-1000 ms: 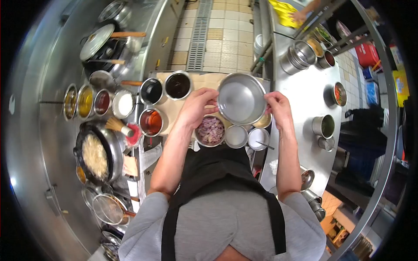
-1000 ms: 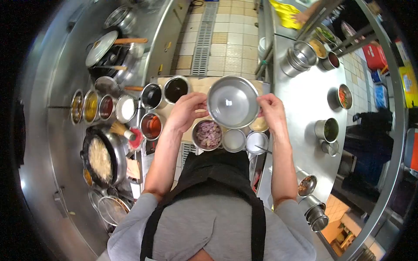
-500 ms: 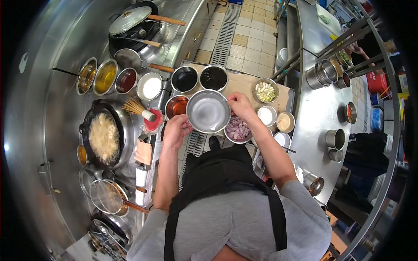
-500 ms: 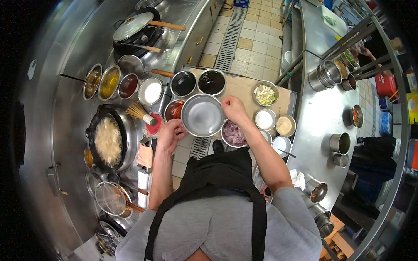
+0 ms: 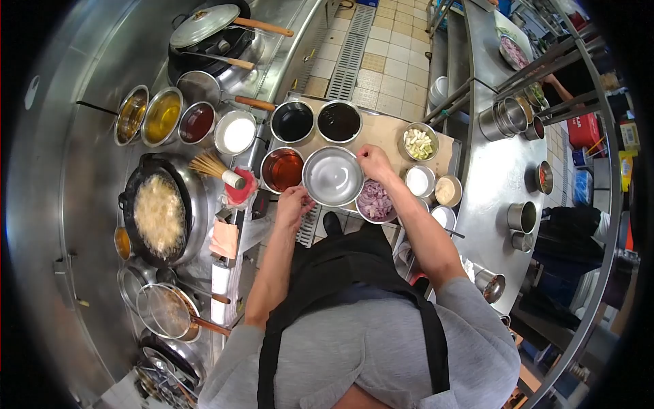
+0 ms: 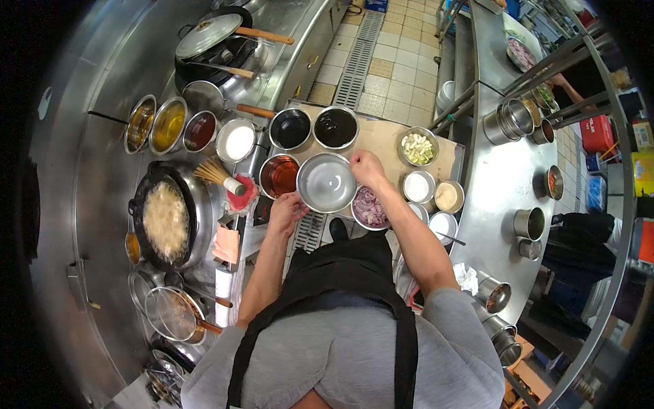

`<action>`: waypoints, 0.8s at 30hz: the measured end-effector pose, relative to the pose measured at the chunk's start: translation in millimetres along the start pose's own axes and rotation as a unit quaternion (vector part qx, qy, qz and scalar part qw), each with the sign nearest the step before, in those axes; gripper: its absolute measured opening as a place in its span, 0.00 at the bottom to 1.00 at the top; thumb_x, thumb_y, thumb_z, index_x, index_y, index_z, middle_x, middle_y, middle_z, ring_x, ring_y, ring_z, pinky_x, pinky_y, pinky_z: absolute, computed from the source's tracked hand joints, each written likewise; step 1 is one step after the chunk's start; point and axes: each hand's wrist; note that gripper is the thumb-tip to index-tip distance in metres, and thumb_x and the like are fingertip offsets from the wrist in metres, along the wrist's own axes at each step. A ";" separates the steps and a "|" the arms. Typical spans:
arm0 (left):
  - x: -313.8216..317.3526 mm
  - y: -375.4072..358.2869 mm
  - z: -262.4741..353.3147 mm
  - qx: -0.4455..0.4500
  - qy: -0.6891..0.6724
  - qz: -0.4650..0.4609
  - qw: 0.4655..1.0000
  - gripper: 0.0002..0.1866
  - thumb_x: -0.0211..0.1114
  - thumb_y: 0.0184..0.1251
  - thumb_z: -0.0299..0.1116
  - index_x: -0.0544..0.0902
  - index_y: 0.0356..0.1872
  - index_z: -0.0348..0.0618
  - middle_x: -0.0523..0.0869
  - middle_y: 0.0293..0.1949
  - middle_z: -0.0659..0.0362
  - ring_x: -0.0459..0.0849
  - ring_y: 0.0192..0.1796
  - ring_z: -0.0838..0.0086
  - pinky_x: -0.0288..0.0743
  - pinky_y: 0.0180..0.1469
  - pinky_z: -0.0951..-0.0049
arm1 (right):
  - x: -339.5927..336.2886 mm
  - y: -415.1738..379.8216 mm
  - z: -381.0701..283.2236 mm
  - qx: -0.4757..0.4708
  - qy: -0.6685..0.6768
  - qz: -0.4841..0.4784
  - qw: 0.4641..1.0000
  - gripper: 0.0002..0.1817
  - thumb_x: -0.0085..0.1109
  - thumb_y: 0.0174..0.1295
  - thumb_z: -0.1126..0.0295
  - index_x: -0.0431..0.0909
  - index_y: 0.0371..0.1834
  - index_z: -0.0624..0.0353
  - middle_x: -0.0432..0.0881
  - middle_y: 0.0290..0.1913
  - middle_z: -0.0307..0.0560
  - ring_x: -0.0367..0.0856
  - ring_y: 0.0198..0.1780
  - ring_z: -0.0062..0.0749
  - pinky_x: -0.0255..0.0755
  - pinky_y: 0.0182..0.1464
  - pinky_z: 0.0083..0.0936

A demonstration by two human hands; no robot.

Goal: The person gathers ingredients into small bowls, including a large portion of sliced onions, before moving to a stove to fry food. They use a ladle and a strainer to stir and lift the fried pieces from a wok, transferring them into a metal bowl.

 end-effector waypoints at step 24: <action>-14.2 28.2 -57.3 -0.031 -0.055 0.025 0.998 0.07 0.62 0.75 0.28 0.78 0.48 0.37 0.82 0.43 0.55 0.83 0.47 0.67 0.85 0.49 0.62 | 11.1 5.2 7.3 -0.075 -0.152 -0.025 0.985 0.11 0.59 0.61 0.68 0.86 0.40 0.60 0.88 0.41 0.62 0.86 0.45 0.60 0.79 0.51 0.48</action>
Point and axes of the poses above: each hand's wrist, its own y-axis towards the middle knuckle, its own x-axis out of the palm, z = x × y
